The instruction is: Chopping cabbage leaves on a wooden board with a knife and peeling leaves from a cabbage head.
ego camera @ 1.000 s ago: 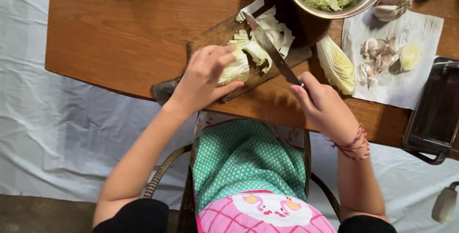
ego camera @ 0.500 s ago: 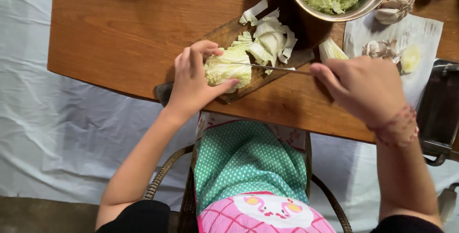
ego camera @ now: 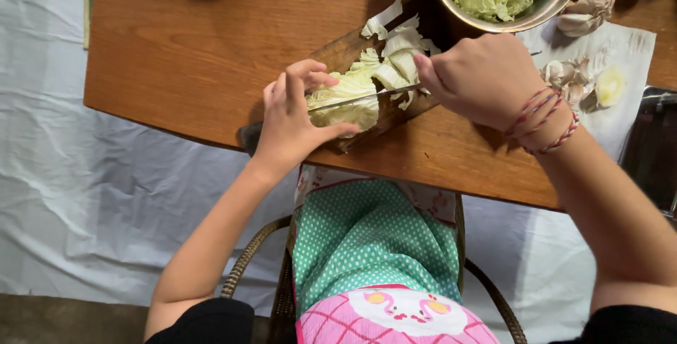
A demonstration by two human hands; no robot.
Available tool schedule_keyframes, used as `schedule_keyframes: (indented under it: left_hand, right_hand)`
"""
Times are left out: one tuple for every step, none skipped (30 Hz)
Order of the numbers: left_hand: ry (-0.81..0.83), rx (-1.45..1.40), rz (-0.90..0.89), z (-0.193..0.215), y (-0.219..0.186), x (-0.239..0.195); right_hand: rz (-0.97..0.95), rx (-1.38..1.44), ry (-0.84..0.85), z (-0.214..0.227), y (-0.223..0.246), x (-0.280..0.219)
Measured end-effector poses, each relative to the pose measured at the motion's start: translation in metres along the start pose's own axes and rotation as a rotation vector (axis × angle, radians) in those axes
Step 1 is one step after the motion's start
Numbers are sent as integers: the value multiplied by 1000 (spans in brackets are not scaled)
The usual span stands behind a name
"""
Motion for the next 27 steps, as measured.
schedule_keyframes:
  left_hand:
    - [-3, 0, 0, 3, -2, 2]
    - [24, 11, 4, 4, -3, 3]
    - [50, 21, 11, 5, -3, 4]
    - [48, 21, 14, 5, -2, 5]
    - [41, 0, 3, 6, -2, 5]
    - [35, -21, -7, 6, -2, 6]
    - [34, -22, -6, 5, -2, 5]
    - [29, -31, -6, 5, -2, 5]
    - [27, -41, -6, 4, -2, 4]
    - [28, -42, -5, 3, -2, 4]
    - [24, -64, 9, 3, -1, 4]
    - [21, -86, 22, 3, -1, 4]
    - [21, -86, 21, 1, 1, 3]
    - [-1, -85, 20, 0, 2, 2]
    - [-24, -85, 23, 0, 4, 0]
    - [-23, -84, 24, 0, 4, 0]
    - [-17, -74, 31, 0, 4, 0]
    - [-12, -64, 38, 0, 5, 0]
    - [-11, -63, 38, 0, 4, 1]
    - [0, -65, 53, 0, 4, 2]
    - [9, -66, 68, 0, 4, 3]
    - [8, -65, 68, 0, 5, 3]
    - [13, -69, 61, 0, 4, 4]
    - [17, -73, 55, -1, 3, 4]
    - [19, -73, 53, -1, 4, 4]
    - [24, -66, 50, -3, 5, 5]
    - [30, -58, 48, -4, 6, 4]
  right_hand:
    - [1, -2, -2, -2, 0, 1]
    - [-8, -13, -5, -4, 0, 2]
    - [-14, -23, -8, -6, 0, 3]
    - [-11, -24, -8, -6, 0, 3]
    - [-2, -31, -16, -5, 0, 3]
    - [6, -38, -24, -5, 1, 3]
    - [8, -39, -24, -2, 0, 2]
    - [15, -27, -5, -1, -1, 2]
    - [20, -13, 15, 0, -2, 1]
    - [21, -13, 17, -2, -2, 1]
    - [19, -21, -3, -2, -3, 0]
    - [17, -29, -22, -2, -4, 0]
    - [15, -29, -23, -2, -2, 0]
    - [0, -38, -19, -3, -2, 0]
    - [-11, -45, -14, -3, -1, 1]
    - [-10, -44, -14, -5, 1, 2]
    - [0, -61, -29, -6, 3, 3]
    - [10, -78, -44, -6, 5, 4]
    - [10, -77, -45, -7, 6, 6]
    - [7, -74, -29, -9, 6, 8]
    - [6, -71, -14, -10, 7, 10]
    - [6, -71, -15, -10, 7, 11]
    - [6, -72, -25, -10, 8, 11]
    - [5, -73, -35, -10, 8, 11]
    - [3, -72, -34, -13, 8, 12]
    - [5, -92, -64, -13, 9, 12]
    - [7, -111, -95, -14, 10, 13]
Point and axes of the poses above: each hand's wrist, its own x-axis towards the middle knuckle, its own z-axis out of the back of the hand, y = z × x, the point moved 9 cm from there along x, towards the middle knuckle, and after that the axes turned 4 degrees about -z, right-handed, at the moved point
